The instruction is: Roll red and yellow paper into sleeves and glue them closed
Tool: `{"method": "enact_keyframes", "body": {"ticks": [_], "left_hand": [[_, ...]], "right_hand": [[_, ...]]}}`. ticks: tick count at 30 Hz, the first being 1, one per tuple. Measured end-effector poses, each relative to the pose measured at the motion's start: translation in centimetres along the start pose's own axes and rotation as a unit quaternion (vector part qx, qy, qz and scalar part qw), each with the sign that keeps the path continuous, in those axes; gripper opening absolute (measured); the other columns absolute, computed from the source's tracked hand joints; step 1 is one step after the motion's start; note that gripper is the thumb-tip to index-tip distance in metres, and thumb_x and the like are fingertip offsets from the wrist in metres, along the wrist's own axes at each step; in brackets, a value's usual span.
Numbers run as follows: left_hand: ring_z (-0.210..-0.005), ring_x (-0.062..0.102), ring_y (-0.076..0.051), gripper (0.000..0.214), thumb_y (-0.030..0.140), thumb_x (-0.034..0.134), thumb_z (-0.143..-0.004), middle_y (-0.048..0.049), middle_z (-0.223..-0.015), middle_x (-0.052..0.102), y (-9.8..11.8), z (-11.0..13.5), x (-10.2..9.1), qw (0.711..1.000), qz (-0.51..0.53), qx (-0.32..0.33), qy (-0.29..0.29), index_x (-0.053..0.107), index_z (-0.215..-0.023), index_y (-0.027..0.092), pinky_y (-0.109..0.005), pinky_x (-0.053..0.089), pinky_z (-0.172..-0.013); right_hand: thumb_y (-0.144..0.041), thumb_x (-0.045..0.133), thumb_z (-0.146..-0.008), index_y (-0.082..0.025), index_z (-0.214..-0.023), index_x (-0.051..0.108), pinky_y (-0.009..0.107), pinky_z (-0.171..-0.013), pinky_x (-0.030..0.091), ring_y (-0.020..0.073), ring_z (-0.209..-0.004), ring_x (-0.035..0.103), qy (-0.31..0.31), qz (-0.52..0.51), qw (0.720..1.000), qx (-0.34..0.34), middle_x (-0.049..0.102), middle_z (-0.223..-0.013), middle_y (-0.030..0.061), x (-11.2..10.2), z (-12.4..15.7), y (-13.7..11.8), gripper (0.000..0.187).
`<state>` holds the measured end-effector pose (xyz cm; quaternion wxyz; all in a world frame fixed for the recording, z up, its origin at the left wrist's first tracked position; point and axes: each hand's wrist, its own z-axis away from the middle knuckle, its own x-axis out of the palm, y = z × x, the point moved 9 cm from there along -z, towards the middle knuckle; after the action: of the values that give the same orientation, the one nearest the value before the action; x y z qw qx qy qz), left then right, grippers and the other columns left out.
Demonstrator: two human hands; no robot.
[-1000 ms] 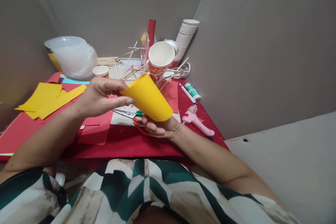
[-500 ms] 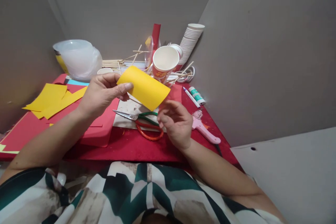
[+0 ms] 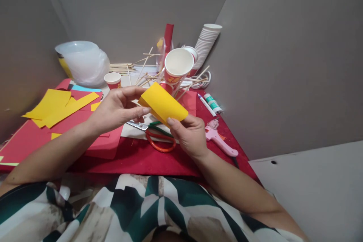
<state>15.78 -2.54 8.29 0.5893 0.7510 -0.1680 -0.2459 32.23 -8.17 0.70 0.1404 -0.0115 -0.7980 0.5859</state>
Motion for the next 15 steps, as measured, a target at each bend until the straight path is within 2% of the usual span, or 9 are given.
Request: {"method": "enact_keyframes", "body": {"ticks": [3,6,11,15], "left_hand": [[-0.05,0.066,-0.011,0.031,0.034,0.082,-0.076,-0.0001,-0.068,0.071,-0.5,0.0,0.4,0.999,0.025,-0.02,-0.041,0.074,-0.099,0.016,-0.019,0.058,-0.051],[-0.051,0.066,-0.01,0.023,0.036,0.076,-0.082,0.0003,-0.061,0.068,-0.6,0.1,1.1,0.994,0.06,-0.034,-0.088,0.074,-0.086,0.013,-0.016,0.056,-0.053],[-0.052,0.065,-0.007,0.017,0.028,0.072,-0.086,0.0009,-0.062,0.069,-0.3,0.4,1.2,0.991,0.078,-0.042,-0.097,0.073,-0.084,0.011,-0.012,0.053,-0.053],[-0.053,0.063,-0.006,0.01,0.018,0.067,-0.086,0.0015,-0.064,0.069,0.1,0.6,0.8,0.993,0.074,-0.031,-0.091,0.074,-0.085,0.011,-0.011,0.052,-0.053]], "right_hand": [[-0.04,0.084,-0.07,-0.019,-0.08,0.076,0.021,-0.037,0.037,0.0086,-0.042,0.045,-0.007,-0.027,0.999,0.027,0.058,-0.051,-0.0039,-0.2,0.0,0.6,0.024],[-0.04,0.083,-0.072,-0.017,-0.074,0.074,0.018,-0.034,0.026,0.0038,-0.035,0.031,-0.021,-0.043,0.998,0.042,0.045,-0.042,-0.0077,-0.1,0.1,1.1,0.024],[-0.039,0.083,-0.073,-0.016,-0.059,0.066,0.017,-0.034,0.027,0.0034,-0.034,0.033,-0.032,-0.056,0.997,0.038,0.042,-0.039,-0.0075,-0.1,0.2,1.3,0.031],[-0.039,0.082,-0.074,-0.016,-0.057,0.064,0.017,-0.033,0.027,0.0034,-0.033,0.033,-0.032,-0.055,0.997,0.042,0.044,-0.039,-0.007,-0.2,0.3,1.5,0.033]]}}
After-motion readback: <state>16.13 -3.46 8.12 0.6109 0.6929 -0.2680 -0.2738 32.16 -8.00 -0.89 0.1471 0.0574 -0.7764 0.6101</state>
